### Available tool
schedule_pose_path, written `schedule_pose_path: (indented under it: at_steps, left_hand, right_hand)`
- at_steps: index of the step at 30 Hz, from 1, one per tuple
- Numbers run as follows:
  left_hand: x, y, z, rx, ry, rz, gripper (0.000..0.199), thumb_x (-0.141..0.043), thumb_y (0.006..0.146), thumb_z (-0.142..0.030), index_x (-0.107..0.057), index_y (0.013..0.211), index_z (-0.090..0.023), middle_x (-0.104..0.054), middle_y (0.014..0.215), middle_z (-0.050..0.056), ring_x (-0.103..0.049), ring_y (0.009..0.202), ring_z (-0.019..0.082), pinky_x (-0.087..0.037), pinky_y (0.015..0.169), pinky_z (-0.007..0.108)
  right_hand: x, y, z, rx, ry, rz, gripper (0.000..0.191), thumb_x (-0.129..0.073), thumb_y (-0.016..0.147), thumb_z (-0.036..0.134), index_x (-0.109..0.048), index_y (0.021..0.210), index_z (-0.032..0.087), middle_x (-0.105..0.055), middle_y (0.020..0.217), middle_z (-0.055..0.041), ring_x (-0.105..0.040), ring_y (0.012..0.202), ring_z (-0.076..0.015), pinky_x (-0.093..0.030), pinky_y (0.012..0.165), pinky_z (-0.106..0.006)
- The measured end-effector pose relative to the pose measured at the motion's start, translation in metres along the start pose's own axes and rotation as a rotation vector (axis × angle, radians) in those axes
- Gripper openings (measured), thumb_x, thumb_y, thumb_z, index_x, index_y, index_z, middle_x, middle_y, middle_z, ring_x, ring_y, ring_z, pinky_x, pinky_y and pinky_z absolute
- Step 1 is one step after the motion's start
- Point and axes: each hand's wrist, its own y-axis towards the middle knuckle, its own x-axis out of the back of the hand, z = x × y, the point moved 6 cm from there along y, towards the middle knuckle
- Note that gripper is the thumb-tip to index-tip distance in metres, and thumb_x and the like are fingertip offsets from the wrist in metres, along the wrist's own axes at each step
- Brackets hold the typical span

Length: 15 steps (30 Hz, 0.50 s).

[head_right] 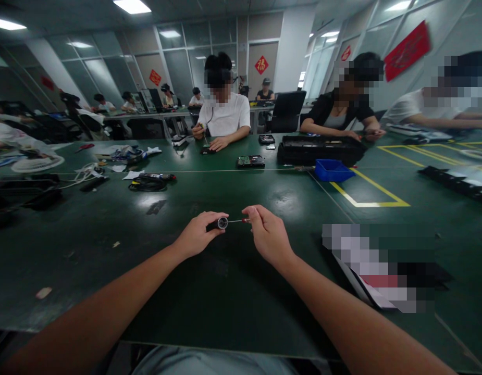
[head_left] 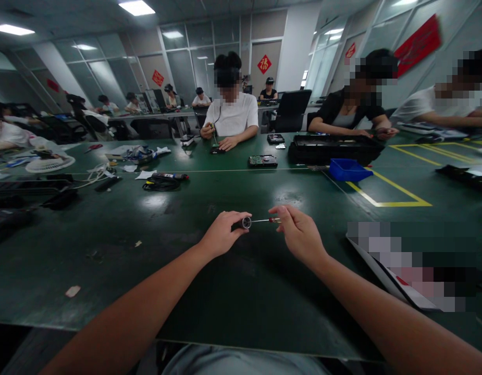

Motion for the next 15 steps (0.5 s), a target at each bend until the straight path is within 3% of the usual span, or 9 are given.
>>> schedule_pose_path:
  at_steps: [4,6,9,15]
  left_hand:
    - [0.002,0.001,-0.002,0.007,0.004,-0.009,0.038,-0.068,0.091,-0.021,-0.064,0.128,-0.027,-0.068,0.121,0.003,-0.061,0.112,0.023,-0.043,0.104,0.042]
    - [0.003,0.001,-0.003,0.021,0.011,-0.019,0.037,-0.069,0.09,-0.02,-0.064,0.127,-0.026,-0.069,0.12,0.004,-0.061,0.111,0.023,-0.043,0.105,0.042]
    - [0.003,0.002,-0.005,0.029,0.021,-0.008,0.037,-0.069,0.09,-0.02,-0.065,0.126,-0.025,-0.069,0.119,0.004,-0.061,0.11,0.024,-0.043,0.104,0.042]
    - [0.0,0.001,-0.002,0.043,0.018,0.0,0.038,-0.068,0.091,-0.023,-0.064,0.129,-0.028,-0.069,0.121,0.004,-0.06,0.113,0.025,-0.039,0.11,0.047]
  right_hand:
    - [-0.001,0.001,-0.006,0.015,0.071,-0.025,0.031,-0.047,0.098,0.041,-0.059,0.118,0.022,-0.068,0.084,-0.0031,-0.064,0.076,-0.0203,-0.049,0.069,-0.035]
    - [-0.002,0.001,-0.008,0.016,0.109,-0.009,0.028,-0.048,0.097,0.041,-0.06,0.114,0.023,-0.068,0.088,-0.0038,-0.063,0.078,-0.0199,-0.049,0.071,-0.035]
    - [-0.004,0.001,-0.01,-0.003,0.116,0.003,0.032,-0.043,0.1,0.046,-0.064,0.104,0.022,-0.065,0.08,-0.0023,-0.06,0.069,-0.018,-0.049,0.067,-0.034]
    - [-0.002,0.002,-0.013,-0.011,0.254,-0.079,0.03,-0.057,0.093,0.046,-0.061,0.109,0.021,-0.068,0.086,-0.004,-0.065,0.08,-0.0201,-0.053,0.076,-0.038]
